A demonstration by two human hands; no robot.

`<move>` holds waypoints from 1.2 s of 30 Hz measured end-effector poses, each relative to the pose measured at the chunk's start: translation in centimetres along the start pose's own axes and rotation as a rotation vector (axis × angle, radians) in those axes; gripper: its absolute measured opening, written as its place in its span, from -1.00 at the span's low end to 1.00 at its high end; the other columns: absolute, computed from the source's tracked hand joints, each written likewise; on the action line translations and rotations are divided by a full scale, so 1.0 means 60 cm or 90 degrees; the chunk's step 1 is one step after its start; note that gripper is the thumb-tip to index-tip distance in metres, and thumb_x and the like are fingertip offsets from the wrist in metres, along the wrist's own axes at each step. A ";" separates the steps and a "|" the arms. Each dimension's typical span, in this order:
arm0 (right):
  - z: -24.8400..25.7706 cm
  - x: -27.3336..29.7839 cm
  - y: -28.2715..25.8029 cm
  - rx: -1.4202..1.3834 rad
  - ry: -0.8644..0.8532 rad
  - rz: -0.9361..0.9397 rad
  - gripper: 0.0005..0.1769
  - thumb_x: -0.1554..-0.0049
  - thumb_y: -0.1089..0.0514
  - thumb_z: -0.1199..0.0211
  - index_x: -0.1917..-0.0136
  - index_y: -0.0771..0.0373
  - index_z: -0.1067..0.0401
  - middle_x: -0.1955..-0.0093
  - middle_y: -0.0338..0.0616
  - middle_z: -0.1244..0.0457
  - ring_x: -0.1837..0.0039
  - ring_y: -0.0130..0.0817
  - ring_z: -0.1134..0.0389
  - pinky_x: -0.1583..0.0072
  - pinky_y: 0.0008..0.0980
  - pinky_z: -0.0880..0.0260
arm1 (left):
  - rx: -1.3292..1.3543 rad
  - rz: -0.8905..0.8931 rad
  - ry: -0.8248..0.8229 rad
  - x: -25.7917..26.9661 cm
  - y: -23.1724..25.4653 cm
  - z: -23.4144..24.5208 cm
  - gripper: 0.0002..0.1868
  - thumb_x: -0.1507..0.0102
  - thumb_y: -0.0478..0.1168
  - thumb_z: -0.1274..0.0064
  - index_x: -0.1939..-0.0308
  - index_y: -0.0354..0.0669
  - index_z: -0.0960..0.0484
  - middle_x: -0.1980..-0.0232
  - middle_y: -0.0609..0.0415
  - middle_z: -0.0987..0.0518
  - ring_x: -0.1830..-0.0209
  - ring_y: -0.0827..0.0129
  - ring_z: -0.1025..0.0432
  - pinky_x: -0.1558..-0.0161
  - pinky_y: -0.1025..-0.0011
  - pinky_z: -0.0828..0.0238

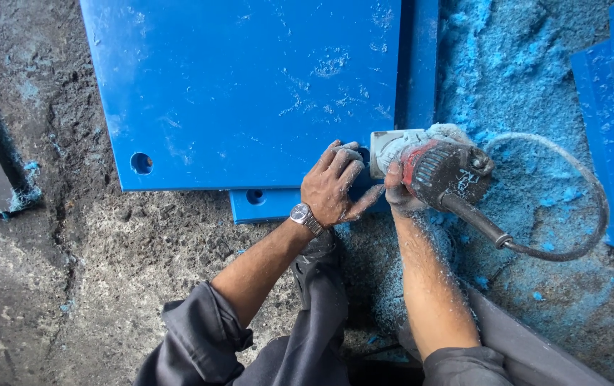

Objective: Sanding the surfaces and edges of blue plastic blocks using a power sander.

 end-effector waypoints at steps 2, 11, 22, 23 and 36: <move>0.000 0.009 0.021 0.009 -0.038 -0.009 -0.06 -0.24 -0.31 -0.23 -0.56 0.40 -0.05 -0.42 0.09 -0.19 -0.46 0.02 -0.23 -0.48 -0.05 -0.28 | -0.005 -0.005 0.011 -0.001 -0.001 -0.003 -0.44 -0.16 0.11 -0.33 -0.03 -0.21 -0.58 -0.12 -0.08 -0.53 -0.31 0.00 -0.42 -0.43 0.06 -0.31; -0.016 -0.013 -0.003 0.073 -0.058 -0.005 -0.09 -0.24 -0.29 -0.20 -0.58 0.37 -0.07 -0.50 0.12 -0.13 -0.52 0.02 -0.20 -0.50 -0.03 -0.29 | -0.001 -0.005 0.015 -0.004 0.002 0.000 -0.49 -0.17 0.09 -0.33 0.01 -0.19 -0.58 -0.06 -0.05 -0.56 -0.30 0.04 -0.44 -0.43 0.06 -0.33; -0.035 -0.055 -0.031 0.010 0.004 0.009 -0.15 -0.20 -0.19 -0.32 -0.54 0.32 -0.14 -0.44 0.03 -0.17 -0.45 -0.11 -0.27 -0.44 -0.09 -0.37 | -0.001 -0.001 0.022 -0.011 0.004 0.001 -0.48 -0.16 0.08 -0.33 -0.01 -0.21 -0.62 -0.09 -0.11 -0.57 -0.24 0.01 -0.45 -0.38 0.07 -0.36; -0.037 -0.063 -0.038 -0.025 0.027 0.015 -0.17 -0.19 -0.17 -0.35 -0.52 0.31 -0.17 -0.43 0.01 -0.18 -0.43 -0.13 -0.29 -0.41 -0.11 -0.39 | 0.004 -0.003 0.024 -0.012 0.003 0.000 -0.48 -0.16 0.07 -0.34 -0.01 -0.21 -0.62 -0.08 -0.11 -0.57 -0.24 0.01 -0.46 -0.37 0.07 -0.36; 0.033 0.038 -0.003 0.096 -0.131 -0.032 -0.02 -0.20 -0.41 -0.14 -0.56 0.35 -0.04 -0.46 0.06 -0.12 -0.50 -0.06 -0.17 -0.45 -0.05 -0.28 | -0.017 -0.007 0.008 0.004 -0.003 -0.008 -0.48 -0.11 0.00 -0.36 -0.01 -0.23 -0.59 -0.14 -0.10 -0.52 -0.36 0.03 -0.39 -0.49 0.00 -0.26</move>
Point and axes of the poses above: each hand's wrist, its own x-axis away from the middle knuckle, its own z-axis out of the back of the hand, y = z × x, the point moved 2 cm from there along -x, towards the middle knuckle
